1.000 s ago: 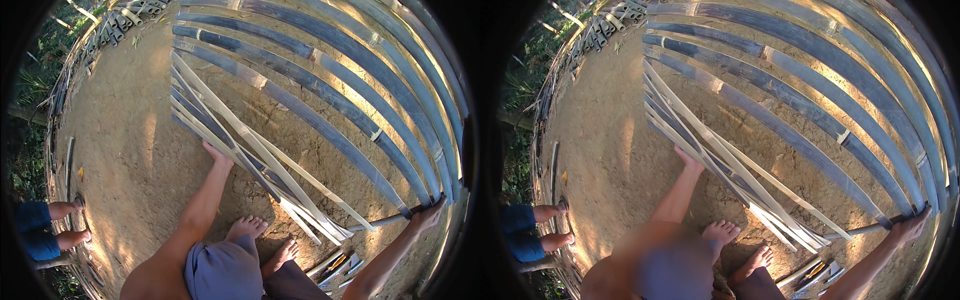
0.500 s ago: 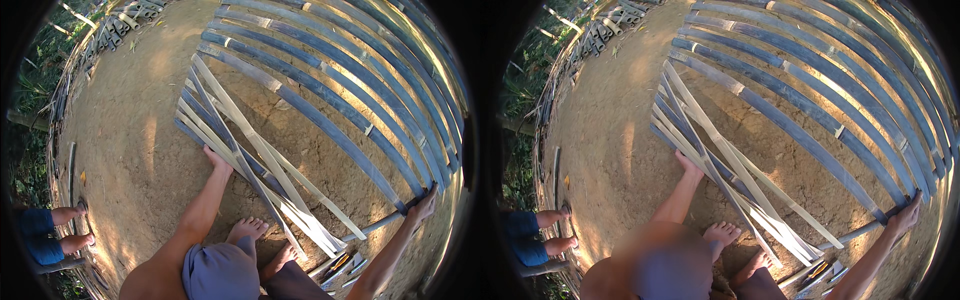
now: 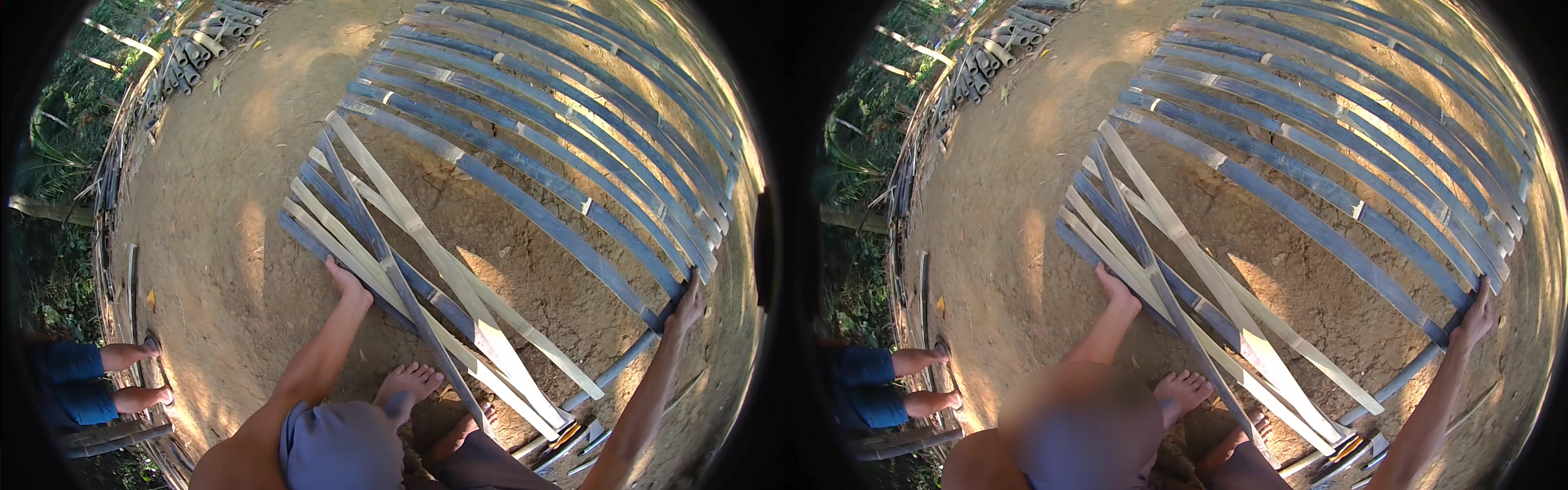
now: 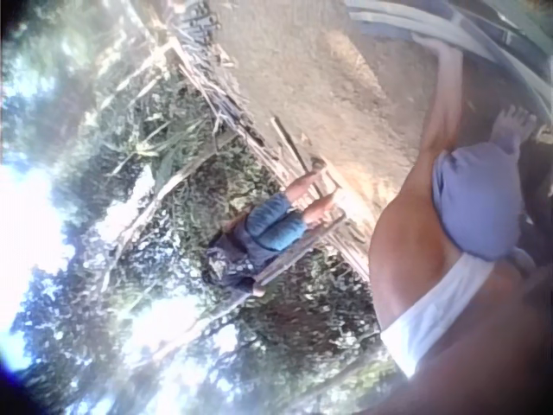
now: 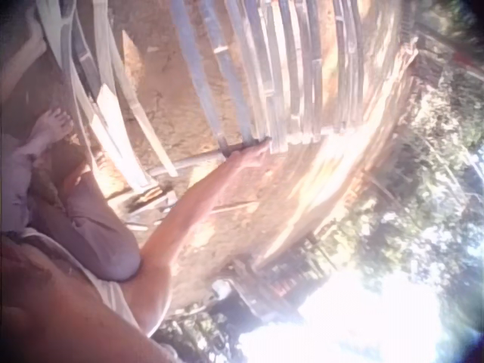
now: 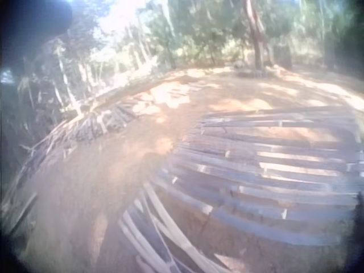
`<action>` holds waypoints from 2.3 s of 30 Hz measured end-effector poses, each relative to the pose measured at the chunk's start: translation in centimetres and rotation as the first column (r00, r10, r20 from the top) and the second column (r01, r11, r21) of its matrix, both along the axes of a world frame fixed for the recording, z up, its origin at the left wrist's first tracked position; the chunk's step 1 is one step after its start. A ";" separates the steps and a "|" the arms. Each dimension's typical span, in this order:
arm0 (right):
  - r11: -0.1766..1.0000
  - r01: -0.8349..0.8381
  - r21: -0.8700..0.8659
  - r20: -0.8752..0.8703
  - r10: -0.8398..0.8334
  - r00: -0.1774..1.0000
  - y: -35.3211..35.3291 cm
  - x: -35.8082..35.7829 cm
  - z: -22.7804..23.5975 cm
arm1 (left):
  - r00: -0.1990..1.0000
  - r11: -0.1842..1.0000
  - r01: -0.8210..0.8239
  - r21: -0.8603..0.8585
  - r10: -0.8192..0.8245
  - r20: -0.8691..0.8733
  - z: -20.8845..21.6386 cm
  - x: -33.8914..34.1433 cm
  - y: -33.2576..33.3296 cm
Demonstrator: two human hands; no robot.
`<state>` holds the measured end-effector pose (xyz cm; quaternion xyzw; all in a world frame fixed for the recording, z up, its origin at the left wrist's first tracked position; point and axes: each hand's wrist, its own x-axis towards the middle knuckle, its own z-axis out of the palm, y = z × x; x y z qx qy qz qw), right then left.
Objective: The person assembles a bamboo mat by aligning bamboo slats on a dirt surface and then using a small hammer and wooden block to secure the edges.
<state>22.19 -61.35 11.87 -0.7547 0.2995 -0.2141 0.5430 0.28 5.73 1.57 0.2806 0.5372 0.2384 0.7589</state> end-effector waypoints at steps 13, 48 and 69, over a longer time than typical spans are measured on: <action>0.986 -0.102 -0.136 -0.452 0.030 0.891 1.5 -1.3 -9.3 | 0.914 0.992 0.006 0.129 0.047 -0.403 0.7 -1.6 0.7; 0.144 -0.983 0.117 -0.767 0.641 0.002 15.8 -22.1 -4.7 | 0.225 0.473 0.853 -0.220 -0.714 -0.663 2.1 -7.2 6.7; 0.245 -0.966 -0.078 -0.683 0.693 0.231 11.8 -18.1 -7.0 | -0.356 -0.981 -0.063 0.182 -0.149 -0.922 7.5 3.2 -14.0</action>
